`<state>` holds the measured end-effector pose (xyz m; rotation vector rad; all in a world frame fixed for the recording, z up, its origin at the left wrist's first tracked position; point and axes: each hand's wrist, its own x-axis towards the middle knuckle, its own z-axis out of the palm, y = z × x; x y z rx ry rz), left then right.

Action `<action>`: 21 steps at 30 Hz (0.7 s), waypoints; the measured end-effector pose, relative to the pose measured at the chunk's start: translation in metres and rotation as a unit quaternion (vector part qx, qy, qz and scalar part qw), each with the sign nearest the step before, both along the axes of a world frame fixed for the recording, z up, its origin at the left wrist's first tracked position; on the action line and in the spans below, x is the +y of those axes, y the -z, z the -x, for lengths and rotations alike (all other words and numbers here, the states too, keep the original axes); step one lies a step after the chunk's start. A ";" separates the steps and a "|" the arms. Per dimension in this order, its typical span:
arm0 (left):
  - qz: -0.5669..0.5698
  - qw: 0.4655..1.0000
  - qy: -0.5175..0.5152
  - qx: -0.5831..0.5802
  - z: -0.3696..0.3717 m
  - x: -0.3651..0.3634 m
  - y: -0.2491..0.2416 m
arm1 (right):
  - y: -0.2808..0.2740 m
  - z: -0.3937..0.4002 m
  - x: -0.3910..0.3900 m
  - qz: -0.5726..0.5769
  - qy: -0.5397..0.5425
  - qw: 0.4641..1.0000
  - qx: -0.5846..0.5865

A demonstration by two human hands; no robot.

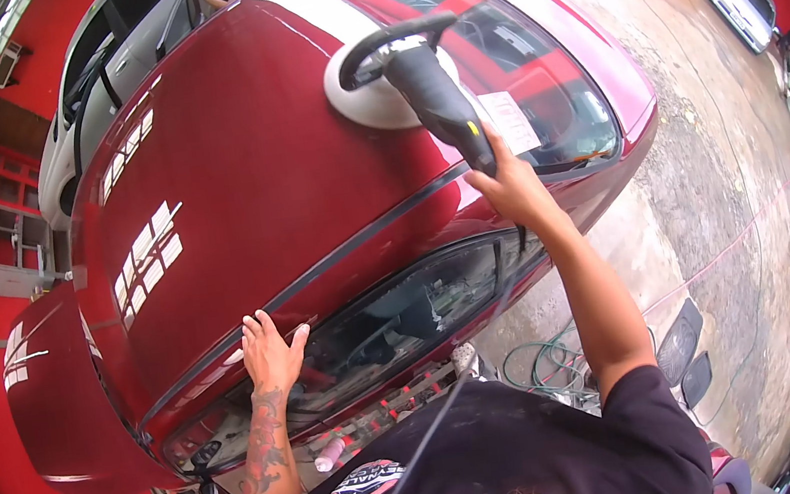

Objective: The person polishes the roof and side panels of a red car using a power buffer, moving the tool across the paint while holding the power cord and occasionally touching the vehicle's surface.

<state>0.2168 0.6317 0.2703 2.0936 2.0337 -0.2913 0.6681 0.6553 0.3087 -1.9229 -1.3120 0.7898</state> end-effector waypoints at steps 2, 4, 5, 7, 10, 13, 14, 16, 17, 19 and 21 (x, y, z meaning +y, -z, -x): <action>-0.003 1.000 0.000 0.002 0.000 0.000 0.002 | -0.001 0.001 -0.033 0.027 0.008 0.999 0.022; -0.006 1.000 0.001 0.010 0.002 -0.001 0.005 | 0.004 0.005 -0.053 0.022 0.006 1.000 0.018; -0.003 1.000 -0.001 0.008 0.002 -0.001 0.004 | 0.004 0.009 -0.053 0.023 0.000 0.999 0.023; 0.002 1.000 -0.003 0.007 0.000 -0.001 0.000 | 0.004 0.020 -0.037 -0.012 -0.031 0.999 -0.006; 0.001 1.000 -0.002 0.007 0.000 -0.002 -0.002 | 0.008 0.031 0.013 -0.035 -0.043 0.997 -0.046; 0.006 1.000 -0.012 0.012 0.003 -0.001 0.004 | 0.006 0.030 0.083 -0.038 -0.040 0.995 -0.083; 0.001 1.000 -0.013 0.009 0.002 -0.003 0.006 | 0.002 0.029 0.106 -0.035 -0.043 0.994 -0.094; -0.014 1.000 -0.010 0.002 0.001 -0.003 0.006 | -0.029 0.035 0.137 0.013 -0.039 0.999 -0.011; -0.013 1.000 -0.015 -0.006 0.000 -0.002 0.003 | -0.023 0.035 0.160 0.012 -0.035 0.999 -0.021; -0.019 1.000 -0.013 0.006 0.002 0.000 0.004 | -0.026 0.047 0.182 0.030 -0.038 0.999 -0.012; 0.009 1.000 -0.020 -0.017 -0.001 0.005 -0.012 | -0.020 0.066 0.193 0.011 -0.051 0.998 -0.019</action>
